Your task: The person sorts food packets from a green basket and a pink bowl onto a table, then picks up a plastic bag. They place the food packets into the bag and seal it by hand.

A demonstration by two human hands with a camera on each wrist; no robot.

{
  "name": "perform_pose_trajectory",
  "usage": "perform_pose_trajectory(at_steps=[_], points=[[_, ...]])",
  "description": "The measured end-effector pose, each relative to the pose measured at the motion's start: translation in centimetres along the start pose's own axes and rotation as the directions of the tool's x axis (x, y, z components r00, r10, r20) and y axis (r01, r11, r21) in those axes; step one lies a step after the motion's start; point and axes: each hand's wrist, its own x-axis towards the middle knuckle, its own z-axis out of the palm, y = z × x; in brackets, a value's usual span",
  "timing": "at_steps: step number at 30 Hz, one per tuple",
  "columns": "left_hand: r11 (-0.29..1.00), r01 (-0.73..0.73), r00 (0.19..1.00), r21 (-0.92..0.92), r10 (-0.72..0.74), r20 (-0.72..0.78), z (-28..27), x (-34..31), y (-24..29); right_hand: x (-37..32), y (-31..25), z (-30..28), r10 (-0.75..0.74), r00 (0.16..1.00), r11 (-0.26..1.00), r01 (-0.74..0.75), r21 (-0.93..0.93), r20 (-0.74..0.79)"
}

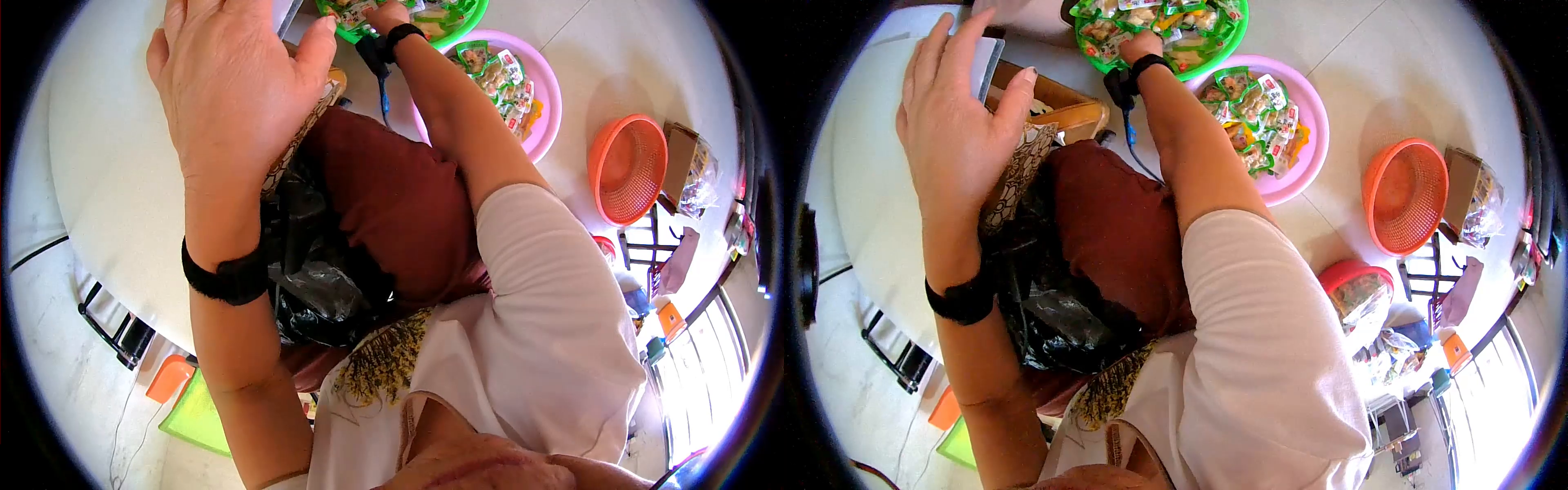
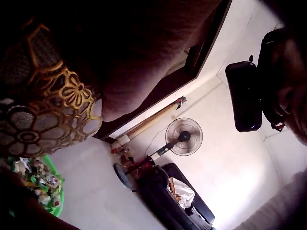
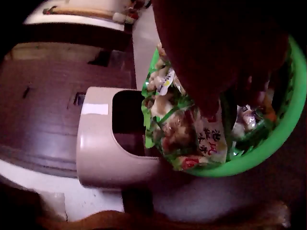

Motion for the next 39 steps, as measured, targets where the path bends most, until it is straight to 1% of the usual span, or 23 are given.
perform_pose_trajectory(at_steps=[1, 4, 7, 10, 11, 14, 15, 16, 18, 20, 21, 22, 24, 26, 27, 28, 30, 32, 33, 34, 36, 37, 39], points=[[1.0, -0.006, 1.0, 0.004, 0.006, -0.004, 0.0, 0.0, 0.0, 0.1, -0.2, -0.5, 0.005, 0.998, 1.0, -0.005, -0.002, 0.069], [1.0, -0.015, 0.999, 0.01, 0.016, -0.029, 0.1, -0.2, 0.0, -0.2, -0.8, -1.1, -0.008, 1.0, 0.997, 0.008, -0.081, -0.003], [0.999, -0.026, 0.999, -0.022, 0.025, -0.045, 0.1, -0.2, -0.3, -0.5, 0.1, -1.2, -0.122, 0.992, 0.991, 0.119, -0.065, -0.041], [0.998, -0.025, 0.999, -0.058, 0.023, -0.028, 0.1, -0.2, -1.0, -1.4, 1.2, -2.8, -0.106, 0.993, 0.993, 0.108, -0.049, 0.046], [0.997, -0.023, 1.0, -0.072, 0.022, -0.014, 0.2, -0.3, -1.0, -2.1, 2.0, -3.2, -0.086, 0.996, 0.995, 0.088, 0.042, -0.036], [0.992, 0.017, 1.0, -0.124, -0.017, 0.004, -0.3, 0.1, 0.0, -3.6, 4.1, -6.9, -0.18, 0.984, 0.983, 0.179, 0.043, 0.01], [0.997, 0.015, 1.0, -0.082, -0.017, -0.023, 0.1, -0.2, 0.0, -3.0, 6.4, -6.9, -0.215, 0.977, 0.97, 0.214, 0.117, -0.001], [0.999, 0.015, 0.999, -0.039, -0.017, -0.05, 0.5, -0.4, 0.1, -5.0, 6.6, -9.5, -0.184, 0.983, 0.96, 0.175, 0.218, 0.021], [0.998, 0.027, 0.999, -0.053, -0.029, -0.031, 0.2, -0.1, 0.2, -8.8, 6.9, -15.8, -0.142, 0.957, 0.965, 0.078, 0.249, 0.252], [0.998, 0.026, 0.999, -0.051, -0.028, -0.024, 0.5, 0.1, 0.1, -13.9, 6.2, -22.2, -0.278, 0.934, 0.961, 0.27, 0.065, 0.225], [0.997, 0.009, 0.999, -0.081, -0.012, -0.038, 1.1, 0.2, -0.5, -12.9, 10.5, -22.1, -0.353, 0.911, 0.935, 0.338, 0.107, 0.212], [0.994, -0.01, 0.998, -0.108, 0.004, -0.055, 1.3, 0.3, -0.6, -13.7, 12.0, -23.2, -0.383, 0.898, 0.921, 0.388, 0.02, 0.218], [0.997, 0.028, 0.999, 0.073, -0.026, -0.028, 0.8, 0.1, 0.5, -17.1, 12.1, -26.6, -0.313, 0.879, 0.936, 0.349, -0.039, 0.361], [0.999, 0.027, 1.0, 0.038, -0.027, -0.008, 0.1, 0.2, 0.6, -18.4, 15.0, -27.6, -0.316, 0.841, 0.902, 0.41, -0.135, 0.44], [1.0, 0.02, 1.0, -0.022, -0.02, -0.009, -0.1, 0.2, 0.6, -19.4, 16.2, -27.7, -0.33, 0.846, 0.899, 0.417, -0.132, 0.419], [0.997, 0.014, 1.0, -0.079, -0.015, -0.012, -0.2, 0.2, 0.5, -20.3, 16.5, -27.9, -0.371, 0.825, 0.821, 0.506, -0.264, 0.427], [0.992, 0.013, 1.0, -0.124, -0.014, -0.005, -0.5, 0.1, 0.3, -20.4, 19.4, -27.2, -0.354, 0.81, 0.807, 0.517, -0.285, 0.468], [0.995, 0.025, 1.0, -0.096, -0.025, 0.0, -0.8, 0.1, 0.4, -20.8, 19.1, -26.7, -0.385, 0.843, 0.788, 0.512, -0.343, 0.375], [0.997, 0.06, 0.998, -0.044, -0.06, -0.01, -0.8, 0.0, 0.8, -20.2, 18.7, -26.0, -0.477, 0.836, 0.79, 0.543, -0.286, 0.271], [0.999, 0.013, 0.998, -0.036, -0.015, -0.059, 0.0, 0.1, 0.0, -19.9, 17.0, -25.4, -0.387, 0.891, 0.839, 0.447, -0.309, 0.24], [0.996, -0.089, 0.986, -0.019, 0.085, -0.142, 1.7, 0.4, -2.1, -18.2, 14.3, -24.1, -0.503, 0.849, 0.834, 0.526, -0.166, 0.16], [0.995, -0.096, 0.986, -0.011, 0.093, -0.14, 1.4, 0.4, -1.9, -17.4, 13.1, -23.5, -0.552, 0.826, 0.821, 0.562, -0.096, 0.115], [0.996, -0.086, 0.989, -0.021, 0.083, -0.122, 1.1, 0.4, -1.7, -14.4, 10.7, -21.5, -0.516, 0.848, 0.843, 0.527, -0.103, 0.117]])
